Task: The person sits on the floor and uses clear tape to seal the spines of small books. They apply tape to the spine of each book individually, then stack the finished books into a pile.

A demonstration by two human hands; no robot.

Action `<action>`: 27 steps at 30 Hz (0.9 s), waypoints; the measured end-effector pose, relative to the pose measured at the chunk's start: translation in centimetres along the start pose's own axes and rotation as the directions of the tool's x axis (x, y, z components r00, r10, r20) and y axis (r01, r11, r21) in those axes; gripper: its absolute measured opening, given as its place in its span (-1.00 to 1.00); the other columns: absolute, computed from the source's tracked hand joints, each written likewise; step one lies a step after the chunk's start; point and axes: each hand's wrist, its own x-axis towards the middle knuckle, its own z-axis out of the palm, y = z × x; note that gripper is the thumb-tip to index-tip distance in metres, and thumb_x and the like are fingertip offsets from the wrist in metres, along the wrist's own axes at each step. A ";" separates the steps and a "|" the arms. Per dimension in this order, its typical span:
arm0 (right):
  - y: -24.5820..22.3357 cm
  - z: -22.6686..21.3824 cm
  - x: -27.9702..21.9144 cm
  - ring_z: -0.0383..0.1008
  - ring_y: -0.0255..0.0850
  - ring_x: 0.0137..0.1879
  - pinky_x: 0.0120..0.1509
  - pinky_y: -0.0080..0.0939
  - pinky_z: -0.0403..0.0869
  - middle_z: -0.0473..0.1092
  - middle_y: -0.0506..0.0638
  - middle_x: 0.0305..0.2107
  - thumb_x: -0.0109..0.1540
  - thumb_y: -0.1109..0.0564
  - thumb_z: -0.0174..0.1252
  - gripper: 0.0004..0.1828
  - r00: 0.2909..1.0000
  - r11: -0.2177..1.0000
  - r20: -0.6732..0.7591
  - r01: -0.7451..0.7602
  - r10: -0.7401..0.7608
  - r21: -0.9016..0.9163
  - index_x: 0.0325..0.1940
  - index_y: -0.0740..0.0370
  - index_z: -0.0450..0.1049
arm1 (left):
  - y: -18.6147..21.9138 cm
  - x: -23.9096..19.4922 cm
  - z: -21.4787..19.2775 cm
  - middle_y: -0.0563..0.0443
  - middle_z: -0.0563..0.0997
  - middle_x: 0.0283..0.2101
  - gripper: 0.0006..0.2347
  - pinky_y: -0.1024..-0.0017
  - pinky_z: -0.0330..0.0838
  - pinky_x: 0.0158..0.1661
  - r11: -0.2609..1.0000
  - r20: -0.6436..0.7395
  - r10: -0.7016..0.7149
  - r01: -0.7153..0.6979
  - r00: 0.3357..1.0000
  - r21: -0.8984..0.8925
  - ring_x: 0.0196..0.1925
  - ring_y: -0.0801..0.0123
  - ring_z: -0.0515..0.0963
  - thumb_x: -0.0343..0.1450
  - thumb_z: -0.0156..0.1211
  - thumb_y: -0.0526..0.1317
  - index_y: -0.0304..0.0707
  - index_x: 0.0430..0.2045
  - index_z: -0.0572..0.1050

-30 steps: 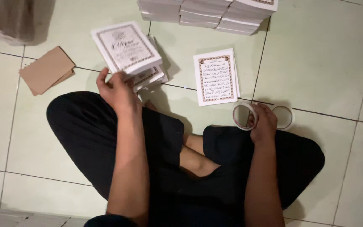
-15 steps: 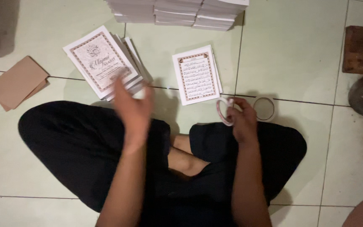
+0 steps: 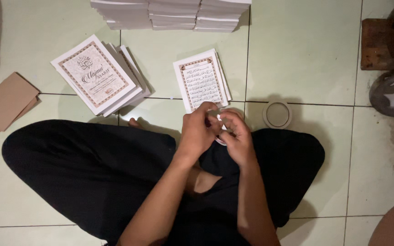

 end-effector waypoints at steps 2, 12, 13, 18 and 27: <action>-0.9 -0.1 0.5 0.49 -0.21 -0.05 0.10 -0.09 0.50 0.33 0.09 0.09 0.04 0.50 0.00 -0.44 1.000 0.999 0.012 0.016 -0.016 -0.029 0.11 0.27 0.45 | -0.1 0.2 0.2 -0.11 0.71 -0.46 -0.72 0.26 0.60 -0.26 1.000 -0.006 -0.007 0.007 1.000 -0.028 -0.36 0.10 0.72 0.24 0.35 -0.33 -0.18 -0.17 0.57; -0.2 -0.2 0.5 0.49 -0.28 -0.14 0.03 -0.21 0.48 0.33 -0.04 -0.07 0.11 0.46 0.06 -0.51 0.998 0.998 -0.010 -0.064 0.064 -0.007 0.10 0.19 0.43 | 1.1 0.4 -0.4 -0.12 0.72 -0.39 -0.60 0.31 0.57 -0.21 0.973 0.127 -0.117 0.139 0.985 -0.184 -0.32 0.30 0.64 0.21 0.36 -0.33 -0.20 -0.04 0.54; -1.0 0.0 0.5 0.49 -0.28 -0.14 0.03 -0.21 0.48 0.33 -0.04 -0.07 0.11 0.46 0.06 -0.51 0.998 0.998 -0.012 -0.066 0.066 -0.007 0.10 0.19 0.43 | 0.7 0.7 -0.2 -0.12 0.72 -0.39 -0.60 0.31 0.57 -0.21 0.973 0.130 -0.118 0.141 0.984 -0.183 -0.32 0.30 0.64 0.21 0.36 -0.33 -0.20 -0.04 0.54; -1.3 0.3 0.3 0.44 -0.31 -0.33 -0.18 -0.33 0.41 0.40 -0.06 -0.42 0.18 0.39 0.15 -0.46 0.987 0.984 0.021 -0.161 0.159 0.075 0.19 0.07 0.22 | 0.1 1.7 0.4 -0.13 0.73 -0.40 -0.69 0.41 0.53 -0.29 0.964 0.224 -0.084 0.136 0.971 -0.227 -0.36 0.38 0.58 0.22 0.40 -0.33 -0.19 -0.15 0.62; -0.1 -1.9 1.9 0.61 0.27 -0.19 -0.12 0.10 0.59 0.43 0.32 -0.13 0.02 0.39 0.24 -0.43 0.996 0.939 -0.081 -0.073 0.048 -0.337 0.03 0.24 0.16 | -1.0 2.1 0.8 -0.16 0.67 -0.44 -0.56 0.47 0.56 -0.24 0.877 0.329 -0.037 0.188 0.944 -0.442 -0.36 0.29 0.64 0.19 0.45 -0.44 -0.38 -0.02 0.55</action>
